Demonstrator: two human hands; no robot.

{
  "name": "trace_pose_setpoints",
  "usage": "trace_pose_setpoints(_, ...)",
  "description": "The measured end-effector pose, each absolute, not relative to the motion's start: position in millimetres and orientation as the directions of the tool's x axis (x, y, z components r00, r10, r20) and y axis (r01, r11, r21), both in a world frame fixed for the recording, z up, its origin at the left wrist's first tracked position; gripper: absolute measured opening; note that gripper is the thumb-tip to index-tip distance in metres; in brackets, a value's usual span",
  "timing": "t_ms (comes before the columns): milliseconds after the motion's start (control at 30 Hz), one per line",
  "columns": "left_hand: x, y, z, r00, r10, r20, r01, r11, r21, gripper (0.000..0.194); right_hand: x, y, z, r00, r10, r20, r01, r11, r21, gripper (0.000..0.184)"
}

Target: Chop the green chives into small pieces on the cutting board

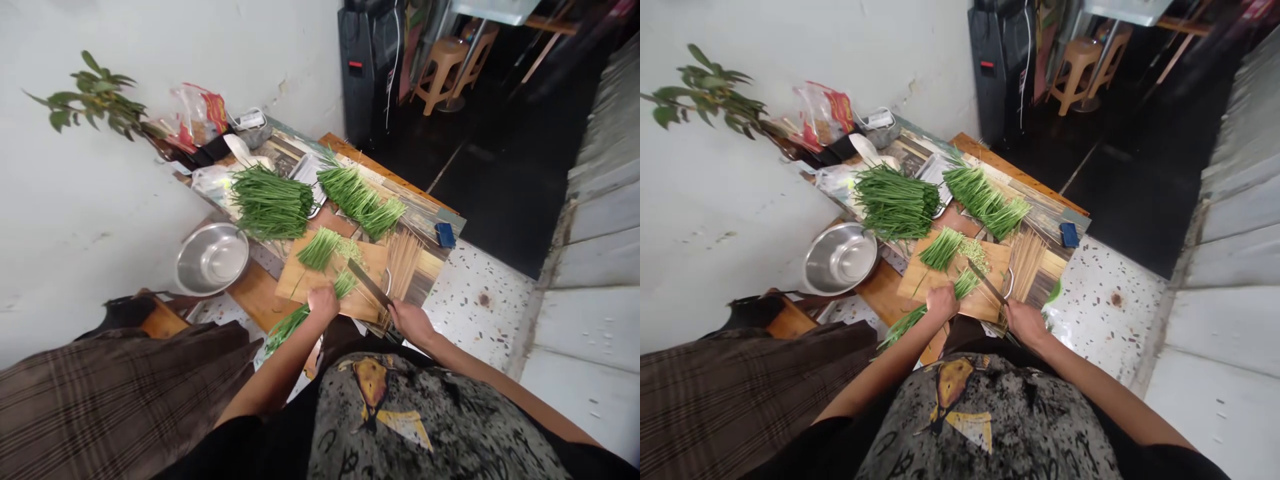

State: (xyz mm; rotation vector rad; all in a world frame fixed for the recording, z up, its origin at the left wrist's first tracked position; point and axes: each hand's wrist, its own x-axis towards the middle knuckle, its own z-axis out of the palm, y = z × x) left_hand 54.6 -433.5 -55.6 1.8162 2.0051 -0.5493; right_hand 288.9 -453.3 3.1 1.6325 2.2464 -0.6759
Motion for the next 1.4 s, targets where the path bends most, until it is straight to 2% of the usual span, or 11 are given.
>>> trace_pose_setpoints(467, 53, -434, -63, -0.076, 0.829, -0.554, 0.996, 0.089, -0.002, 0.038, 269, -431, -5, -0.341, 0.777, -0.529, 0.940, 0.293, -0.176, 0.031)
trace_pose_setpoints(967, 45, -436, -69, -0.022, 0.842, -0.539, 0.992, 0.085, 0.091, 0.029, 263, -417, -14, -0.333, 0.716, -0.614, 0.935, 0.336, -0.116, 0.032)
trace_pose_setpoints(1400, 43, -438, -48, -0.001, 0.850, -0.527, 0.994, 0.058, 0.091, 0.032, 271, -421, -9, -0.272, 0.812, -0.516, 0.962, 0.222, -0.157, 0.033)
